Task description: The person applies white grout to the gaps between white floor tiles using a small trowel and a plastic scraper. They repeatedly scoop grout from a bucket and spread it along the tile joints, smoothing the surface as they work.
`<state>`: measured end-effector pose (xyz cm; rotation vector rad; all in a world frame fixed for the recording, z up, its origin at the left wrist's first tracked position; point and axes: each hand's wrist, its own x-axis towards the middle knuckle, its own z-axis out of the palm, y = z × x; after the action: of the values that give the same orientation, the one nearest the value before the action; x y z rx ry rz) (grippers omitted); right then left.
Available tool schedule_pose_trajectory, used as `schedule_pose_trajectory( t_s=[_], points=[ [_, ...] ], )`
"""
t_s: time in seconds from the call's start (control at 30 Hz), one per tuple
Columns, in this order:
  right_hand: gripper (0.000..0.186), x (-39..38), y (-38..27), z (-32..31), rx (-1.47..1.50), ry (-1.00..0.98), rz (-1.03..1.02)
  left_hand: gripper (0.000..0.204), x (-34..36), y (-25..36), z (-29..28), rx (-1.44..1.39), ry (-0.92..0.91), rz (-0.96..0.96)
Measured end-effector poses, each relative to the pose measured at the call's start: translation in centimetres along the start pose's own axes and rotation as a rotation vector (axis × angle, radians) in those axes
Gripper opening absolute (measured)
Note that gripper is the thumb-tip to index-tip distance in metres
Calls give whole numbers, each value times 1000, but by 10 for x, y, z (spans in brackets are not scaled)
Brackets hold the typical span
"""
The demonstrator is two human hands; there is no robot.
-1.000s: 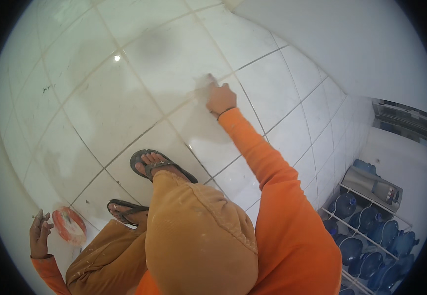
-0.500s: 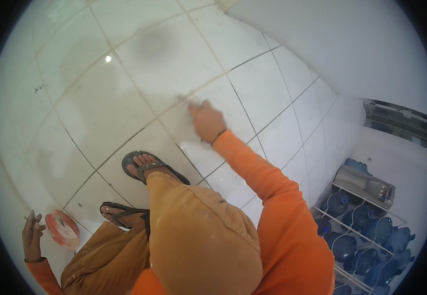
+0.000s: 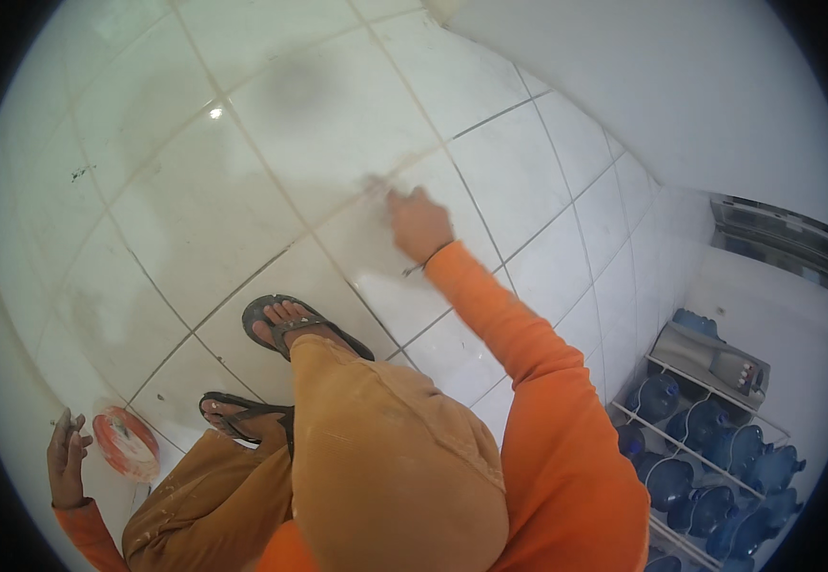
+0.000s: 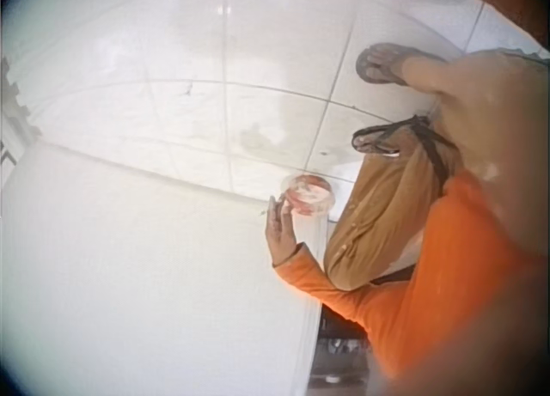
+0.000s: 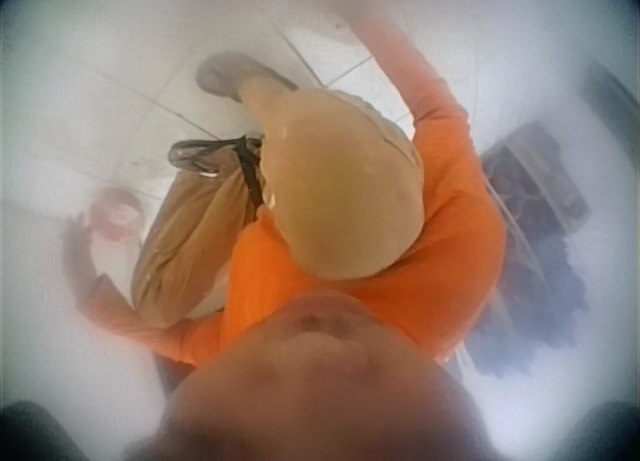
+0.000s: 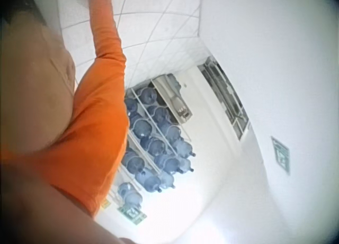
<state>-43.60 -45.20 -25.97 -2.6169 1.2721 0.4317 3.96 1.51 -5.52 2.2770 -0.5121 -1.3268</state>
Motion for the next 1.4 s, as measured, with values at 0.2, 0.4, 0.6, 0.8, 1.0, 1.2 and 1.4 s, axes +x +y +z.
schedule_pose_trajectory(
  t_s=[0.2,0.4,0.6,0.8,1.0,1.2,1.4],
  points=[
    [64,48,65,-7,-73,25,243,60,11,19,4,-1,-44,-2],
    [50,8,-33,26,-11,-35,-67,61,9,20,5,19,-27,3],
    [44,-3,-59,5,39,-84,-160,63,14,13,1,49,-10,50],
    [47,17,-32,17,-34,51,-19,61,13,23,1,31,-72,42],
    [46,-36,-105,58,-76,116,-283,62,6,22,-2,1,-67,9],
    [45,-9,-71,-18,169,-29,-92,62,7,20,3,1,-71,52],
    [43,-10,-17,49,-90,342,-508,61,5,13,-1,-15,-72,27]
  ],
)
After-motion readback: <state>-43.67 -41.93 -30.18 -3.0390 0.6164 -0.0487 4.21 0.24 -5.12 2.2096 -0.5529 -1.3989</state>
